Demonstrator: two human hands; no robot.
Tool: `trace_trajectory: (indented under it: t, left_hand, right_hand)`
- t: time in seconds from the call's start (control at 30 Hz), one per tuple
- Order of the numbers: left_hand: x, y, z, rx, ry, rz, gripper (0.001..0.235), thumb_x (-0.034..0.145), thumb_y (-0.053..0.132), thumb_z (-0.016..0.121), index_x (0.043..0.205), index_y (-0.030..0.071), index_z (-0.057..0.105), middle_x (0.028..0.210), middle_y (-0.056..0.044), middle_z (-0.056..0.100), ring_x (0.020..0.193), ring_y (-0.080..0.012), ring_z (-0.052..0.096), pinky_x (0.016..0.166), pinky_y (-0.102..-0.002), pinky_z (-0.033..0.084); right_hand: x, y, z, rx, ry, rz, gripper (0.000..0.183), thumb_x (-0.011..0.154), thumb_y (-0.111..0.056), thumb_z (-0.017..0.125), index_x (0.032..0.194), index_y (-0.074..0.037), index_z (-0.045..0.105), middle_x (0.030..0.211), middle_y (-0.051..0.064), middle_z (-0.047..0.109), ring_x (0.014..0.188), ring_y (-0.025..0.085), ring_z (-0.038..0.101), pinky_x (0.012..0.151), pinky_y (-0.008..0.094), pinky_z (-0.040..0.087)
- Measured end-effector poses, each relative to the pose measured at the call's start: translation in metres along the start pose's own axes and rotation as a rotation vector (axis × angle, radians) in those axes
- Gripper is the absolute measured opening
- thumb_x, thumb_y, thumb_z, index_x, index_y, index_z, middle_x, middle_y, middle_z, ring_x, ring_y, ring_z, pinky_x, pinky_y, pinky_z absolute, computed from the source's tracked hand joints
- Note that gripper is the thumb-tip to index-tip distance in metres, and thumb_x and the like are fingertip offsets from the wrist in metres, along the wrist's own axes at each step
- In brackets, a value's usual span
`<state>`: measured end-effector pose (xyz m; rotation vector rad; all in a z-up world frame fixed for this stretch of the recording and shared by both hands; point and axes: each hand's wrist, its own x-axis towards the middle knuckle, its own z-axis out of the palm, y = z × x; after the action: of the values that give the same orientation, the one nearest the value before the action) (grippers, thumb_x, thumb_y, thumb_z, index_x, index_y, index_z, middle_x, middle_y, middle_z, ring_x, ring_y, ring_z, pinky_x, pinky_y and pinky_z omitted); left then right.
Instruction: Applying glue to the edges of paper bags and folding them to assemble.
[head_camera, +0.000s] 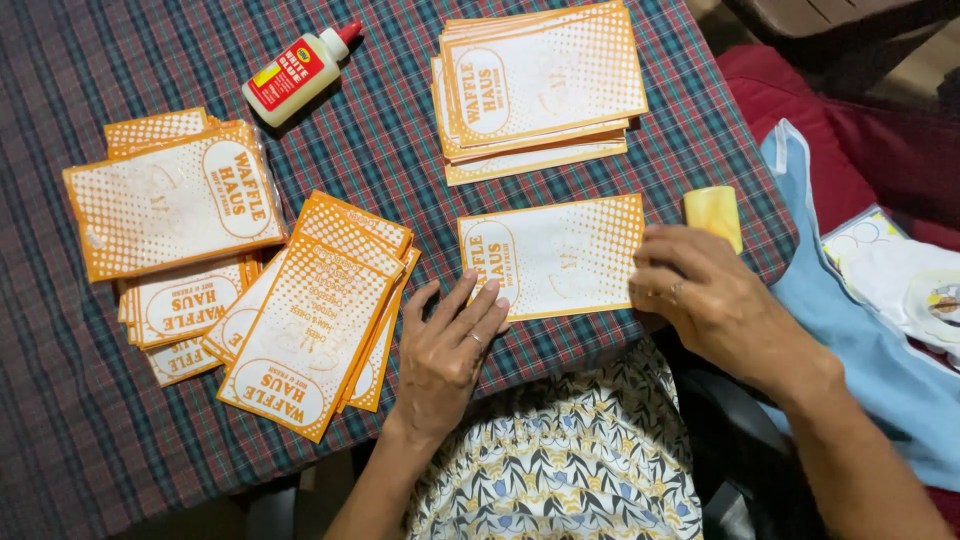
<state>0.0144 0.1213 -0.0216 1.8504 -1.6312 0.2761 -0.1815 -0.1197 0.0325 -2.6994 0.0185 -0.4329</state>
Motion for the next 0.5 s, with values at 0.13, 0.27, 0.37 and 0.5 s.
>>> trace_trajectory:
  t: [0.13,0.27,0.37,0.5]
  left_hand:
    - [-0.001,-0.003,-0.002,-0.037,-0.02,-0.002,0.025,0.097,0.006,0.073,0.123,0.006,0.071,0.129,-0.012,0.072,0.126,-0.037,0.066,0.103,-0.058,0.044]
    - [-0.003,-0.003,-0.004,-0.068,-0.038,-0.023,0.035,0.092,-0.002,0.077,0.125,0.005,0.069,0.133,-0.012,0.07,0.13,-0.0366,0.064,0.105,-0.059,0.043]
    - [0.01,0.01,-0.009,-0.055,-0.026,-0.081,0.026,0.088,-0.003,0.079,0.113,0.003,0.074,0.124,-0.013,0.073,0.123,-0.0369,0.066,0.102,-0.058,0.044]
    - [0.042,0.035,0.009,-0.053,0.057,-0.226,0.01,0.088,0.008,0.074,0.098,0.007,0.076,0.093,-0.01,0.076,0.094,-0.029,0.065,0.088,-0.046,0.047]
  right_hand:
    - [-0.004,0.029,0.007,-0.281,-0.135,0.046,0.076,0.072,-0.031,0.085,0.139,-0.011,0.056,0.149,0.012,0.056,0.149,0.039,0.042,0.117,0.054,0.041]
    - [0.002,0.037,0.005,-0.377,-0.294,0.117,0.112,0.066,-0.047,0.08,0.161,-0.01,0.032,0.167,0.011,0.035,0.157,0.051,0.013,0.121,0.071,0.013]
    - [0.007,0.034,0.001,-0.407,-0.317,0.111,0.117,0.065,-0.05,0.079,0.163,-0.01,0.028,0.168,0.011,0.032,0.155,0.054,0.013,0.119,0.074,0.012]
    - [0.008,0.032,-0.001,-0.402,-0.347,0.119,0.118,0.066,-0.05,0.077,0.164,-0.011,0.024,0.169,0.012,0.03,0.154,0.053,0.015,0.116,0.076,0.012]
